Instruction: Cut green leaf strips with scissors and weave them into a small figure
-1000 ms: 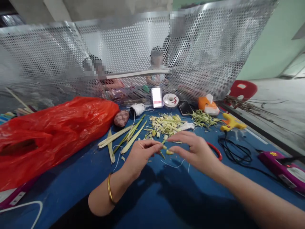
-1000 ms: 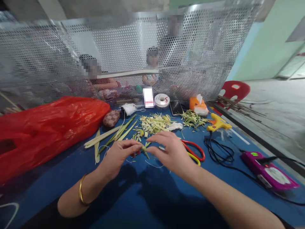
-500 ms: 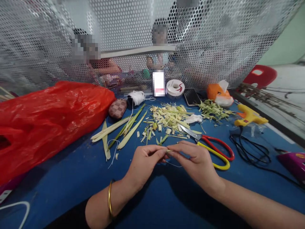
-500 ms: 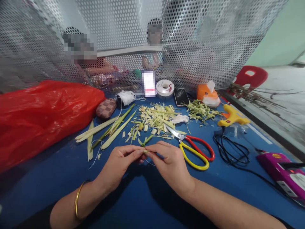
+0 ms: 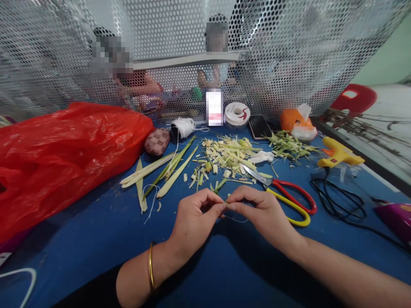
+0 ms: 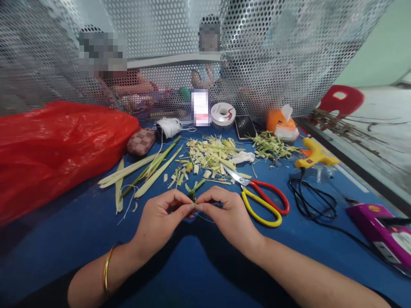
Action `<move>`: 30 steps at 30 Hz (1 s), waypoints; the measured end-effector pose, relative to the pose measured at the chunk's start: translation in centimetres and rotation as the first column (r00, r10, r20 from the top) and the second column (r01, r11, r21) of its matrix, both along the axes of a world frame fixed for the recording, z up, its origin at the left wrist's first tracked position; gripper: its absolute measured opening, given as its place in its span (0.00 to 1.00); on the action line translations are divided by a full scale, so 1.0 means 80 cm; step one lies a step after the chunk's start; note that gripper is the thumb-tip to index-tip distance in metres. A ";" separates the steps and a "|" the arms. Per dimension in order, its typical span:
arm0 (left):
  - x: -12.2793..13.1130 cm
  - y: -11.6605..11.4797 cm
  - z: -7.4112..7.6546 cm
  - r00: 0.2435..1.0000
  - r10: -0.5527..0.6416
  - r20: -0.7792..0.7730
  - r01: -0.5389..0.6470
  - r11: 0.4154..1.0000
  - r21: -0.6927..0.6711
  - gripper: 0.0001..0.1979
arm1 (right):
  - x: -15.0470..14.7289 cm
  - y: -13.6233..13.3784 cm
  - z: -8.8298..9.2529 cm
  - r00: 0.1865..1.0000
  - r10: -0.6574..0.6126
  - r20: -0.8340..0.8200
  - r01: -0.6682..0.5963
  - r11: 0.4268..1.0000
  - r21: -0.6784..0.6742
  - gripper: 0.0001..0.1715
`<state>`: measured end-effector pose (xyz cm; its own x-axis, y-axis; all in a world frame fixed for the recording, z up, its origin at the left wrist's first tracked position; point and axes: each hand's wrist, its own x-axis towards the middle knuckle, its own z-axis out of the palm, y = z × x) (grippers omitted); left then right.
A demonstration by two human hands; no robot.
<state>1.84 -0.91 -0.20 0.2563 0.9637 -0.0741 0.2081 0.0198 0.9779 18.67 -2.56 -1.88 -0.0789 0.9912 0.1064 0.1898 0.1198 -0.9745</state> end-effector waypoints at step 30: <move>-0.022 0.037 -0.019 0.764 0.154 -0.626 0.341 0.727 0.595 0.09 | 0.025 0.018 -0.001 0.892 0.006 0.452 -0.208 0.893 0.399 0.09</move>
<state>0.09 2.02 -1.73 0.4845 0.7899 0.3761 0.7007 -0.6077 0.3737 20.70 -1.10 -1.95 -0.3189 0.8370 0.4447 0.5355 0.5462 -0.6441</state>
